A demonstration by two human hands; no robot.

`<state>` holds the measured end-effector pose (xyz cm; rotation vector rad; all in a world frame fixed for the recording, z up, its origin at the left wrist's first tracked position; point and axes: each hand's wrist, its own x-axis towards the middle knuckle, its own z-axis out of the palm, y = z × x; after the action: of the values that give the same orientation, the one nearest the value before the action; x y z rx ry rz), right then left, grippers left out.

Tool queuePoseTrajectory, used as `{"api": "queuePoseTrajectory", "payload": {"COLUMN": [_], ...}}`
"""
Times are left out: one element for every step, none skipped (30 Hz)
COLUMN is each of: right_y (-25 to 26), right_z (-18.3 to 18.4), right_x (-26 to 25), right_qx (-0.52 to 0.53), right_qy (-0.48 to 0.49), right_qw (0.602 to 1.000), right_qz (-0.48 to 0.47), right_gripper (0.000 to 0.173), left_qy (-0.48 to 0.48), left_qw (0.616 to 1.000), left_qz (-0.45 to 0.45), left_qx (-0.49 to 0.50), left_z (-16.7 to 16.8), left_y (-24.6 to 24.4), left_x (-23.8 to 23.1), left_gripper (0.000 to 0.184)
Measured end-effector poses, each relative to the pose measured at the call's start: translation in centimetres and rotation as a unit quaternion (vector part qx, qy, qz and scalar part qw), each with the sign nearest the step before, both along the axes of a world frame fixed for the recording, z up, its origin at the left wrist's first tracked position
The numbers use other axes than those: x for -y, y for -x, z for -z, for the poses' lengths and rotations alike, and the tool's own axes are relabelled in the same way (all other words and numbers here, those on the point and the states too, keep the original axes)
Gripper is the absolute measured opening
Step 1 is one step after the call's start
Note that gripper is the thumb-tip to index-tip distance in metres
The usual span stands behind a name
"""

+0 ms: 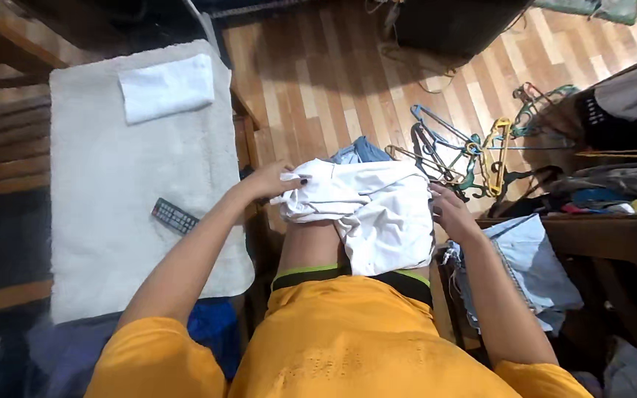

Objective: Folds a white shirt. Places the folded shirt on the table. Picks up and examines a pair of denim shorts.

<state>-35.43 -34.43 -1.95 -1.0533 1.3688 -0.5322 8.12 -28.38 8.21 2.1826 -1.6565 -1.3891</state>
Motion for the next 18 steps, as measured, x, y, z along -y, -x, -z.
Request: {"api": "queuePoseTrajectory", "payload": {"right_y": [0.4,1.0,1.6,2.1,2.3,2.3,2.2,2.3,2.3,2.3,2.3,2.3,2.4,2.2,1.7,1.4,1.1,0.9], "right_z": [0.8,1.9,2.9,3.9,4.7,5.0,5.4,5.8,6.0,6.0,5.9,6.0,6.4,6.5,6.4,6.5,6.6,6.7], "right_x": [0.3,0.7,0.9,1.1,1.2,1.2,1.3,1.6,1.9,2.4,2.8,3.4,3.9,4.2,4.3,4.4,4.5,4.7], "right_qx": [0.009,0.015,0.018,0.020,0.020,0.025,0.039,0.054,0.063,0.069,0.069,0.066,0.057,0.044,0.030,0.016,0.005,0.002], "right_qy": [-0.018,-0.045,-0.084,-0.128,-0.170,-0.202,-0.223,-0.234,-0.241,-0.246,-0.250,-0.257,-0.271,-0.287,-0.296,-0.298,-0.296,-0.291], "right_qw": [0.999,0.995,0.988,0.980,0.973,0.967,0.963,0.959,0.956,0.954,0.952,0.949,0.946,0.943,0.941,0.940,0.939,0.937], "right_qz": [0.049,0.092,0.126,0.151,0.158,0.155,0.150,0.153,0.157,0.157,0.162,0.169,0.170,0.164,0.163,0.166,0.174,0.194], "right_gripper": [0.047,0.048,0.053,0.059,0.065,0.066,0.064,0.055,0.045,0.038,0.039,0.048,0.062,0.072,0.074,0.072,0.067,0.060], "left_qy": [-0.005,-0.006,-0.005,0.000,0.006,0.016,0.022,0.015,-0.003,-0.016,-0.024,-0.024,-0.016,-0.006,0.001,0.007,0.012,0.012], "left_qw": [1.000,1.000,0.999,0.999,0.998,0.998,0.998,0.998,0.998,0.998,0.997,0.997,0.997,0.997,0.997,0.997,0.997,0.998], "left_qz": [0.005,0.012,0.020,0.030,0.038,0.043,0.043,0.036,0.024,0.014,0.011,0.013,0.017,0.022,0.025,0.025,0.022,0.014], "left_qx": [0.013,0.022,0.031,0.040,0.045,0.045,0.045,0.049,0.058,0.064,0.069,0.073,0.075,0.078,0.077,0.075,0.068,0.060], "left_z": [-0.5,-1.0,-1.5,-1.9,-2.2,-2.3,-2.5,-2.8,-3.3,-3.7,-4.1,-4.4,-4.9,-5.4,-5.9,-6.3,-6.5,-6.7], "left_y": [-0.2,-0.4,-0.5,-0.7,-1.0,-1.3,-1.7,-1.9,-2.1,-2.2,-2.3,-2.5,-2.6,-2.7,-2.7,-2.7,-2.8,-2.9], "left_x": [0.3,0.5,0.7,0.8,1.0,1.2,1.3,1.5,1.6,1.7,1.9,2.1,2.3,2.5,2.7,2.8,2.9,2.8], "left_gripper": [0.052,0.050,0.048,0.045,0.041,0.036,0.032,0.031,0.032,0.035,0.036,0.037,0.037,0.037,0.039,0.039,0.040,0.040]}}
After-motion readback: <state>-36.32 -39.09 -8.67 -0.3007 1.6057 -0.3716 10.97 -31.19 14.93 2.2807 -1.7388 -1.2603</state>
